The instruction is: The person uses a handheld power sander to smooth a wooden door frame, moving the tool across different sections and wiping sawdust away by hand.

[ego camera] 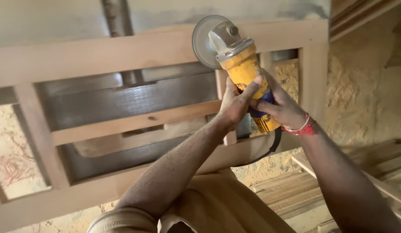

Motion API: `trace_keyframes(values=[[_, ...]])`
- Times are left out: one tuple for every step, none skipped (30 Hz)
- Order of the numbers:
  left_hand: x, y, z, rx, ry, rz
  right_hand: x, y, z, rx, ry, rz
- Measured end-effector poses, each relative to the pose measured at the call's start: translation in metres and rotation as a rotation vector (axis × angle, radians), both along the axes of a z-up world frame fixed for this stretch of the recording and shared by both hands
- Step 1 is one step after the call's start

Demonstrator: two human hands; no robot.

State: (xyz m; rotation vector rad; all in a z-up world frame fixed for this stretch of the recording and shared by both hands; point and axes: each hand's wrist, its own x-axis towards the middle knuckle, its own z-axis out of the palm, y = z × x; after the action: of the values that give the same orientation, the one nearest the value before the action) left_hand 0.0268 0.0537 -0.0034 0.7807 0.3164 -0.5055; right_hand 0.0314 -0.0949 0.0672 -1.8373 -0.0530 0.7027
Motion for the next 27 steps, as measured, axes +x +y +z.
trace_keyframes(values=[[0.002,-0.013,0.001,0.007,0.012,-0.02,0.0,-0.014,-0.001,0.01,-0.001,-0.014],[0.005,-0.026,0.001,0.015,0.023,-0.041,0.0,-0.027,-0.002,0.007,0.013,-0.044],[0.008,-0.04,0.0,0.009,0.005,-0.045,0.001,-0.04,-0.003,0.004,0.028,-0.074],[0.011,-0.054,0.0,0.001,-0.01,-0.054,0.0,-0.054,-0.003,0.0,0.045,-0.107],[0.013,-0.069,-0.001,-0.008,-0.025,-0.063,0.0,-0.067,-0.004,0.02,0.049,-0.133],[0.016,-0.084,-0.001,0.007,-0.014,-0.092,0.0,-0.082,-0.004,0.038,0.051,-0.156],[0.02,-0.099,-0.001,0.022,-0.004,-0.121,-0.001,-0.097,-0.004,0.056,0.054,-0.18],[0.025,-0.114,-0.001,0.039,0.004,-0.147,0.0,-0.112,-0.004,0.067,0.043,-0.201],[0.031,-0.13,0.0,0.059,0.006,-0.188,0.0,-0.127,-0.005,0.078,0.033,-0.223],[0.035,-0.144,0.0,0.08,0.011,-0.231,-0.002,-0.142,-0.007,0.091,0.026,-0.247],[0.039,-0.158,0.0,0.101,0.016,-0.275,-0.002,-0.156,-0.01,0.119,0.043,-0.27],[0.043,-0.171,-0.001,0.097,-0.008,-0.283,0.001,-0.171,-0.013,0.149,0.058,-0.293],[0.047,-0.183,-0.002,0.092,-0.032,-0.29,0.003,-0.185,-0.016,0.179,0.073,-0.316],[0.052,-0.195,-0.004,0.087,-0.056,-0.294,0.007,-0.199,-0.017,0.176,0.067,-0.324],[0.057,-0.209,-0.005,0.077,-0.058,-0.311,0.009,-0.211,-0.018,0.173,0.061,-0.332],[0.064,-0.222,-0.006,0.069,-0.059,-0.321,0.012,-0.22,-0.019,0.173,0.056,-0.333],[0.068,-0.233,-0.007,0.061,-0.06,-0.33,0.012,-0.228,-0.019,0.141,0.075,-0.378],[0.071,-0.243,-0.008,0.06,-0.096,-0.354,0.013,-0.236,-0.017,0.109,0.093,-0.419],[0.074,-0.251,-0.008,0.06,-0.132,-0.377,0.013,-0.242,-0.015,0.076,0.111,-0.46],[0.073,-0.259,-0.008,0.057,-0.166,-0.401,0.01,-0.246,-0.014,0.062,0.102,-0.466],[0.07,-0.266,-0.007,0.059,-0.14,-0.42,0.005,-0.251,-0.012,0.047,0.093,-0.472],[0.067,-0.27,-0.007,0.065,-0.117,-0.442,0.001,-0.255,-0.011,0.035,0.081,-0.48],[0.063,-0.273,-0.007,0.07,-0.093,-0.463,-0.005,-0.256,-0.011,0.044,0.093,-0.486],[0.058,-0.273,-0.007,0.081,-0.063,-0.51,-0.012,-0.256,-0.012,0.054,0.107,-0.49],[0.05,-0.272,-0.006,0.092,-0.033,-0.556,-0.021,-0.256,-0.013,0.064,0.121,-0.495],[0.039,-0.271,-0.006,0.101,-0.002,-0.602,-0.033,-0.256,-0.013,0.088,0.138,-0.49],[0.024,-0.267,-0.006,0.086,-0.002,-0.599,-0.047,-0.254,-0.012,0.113,0.154,-0.485]])
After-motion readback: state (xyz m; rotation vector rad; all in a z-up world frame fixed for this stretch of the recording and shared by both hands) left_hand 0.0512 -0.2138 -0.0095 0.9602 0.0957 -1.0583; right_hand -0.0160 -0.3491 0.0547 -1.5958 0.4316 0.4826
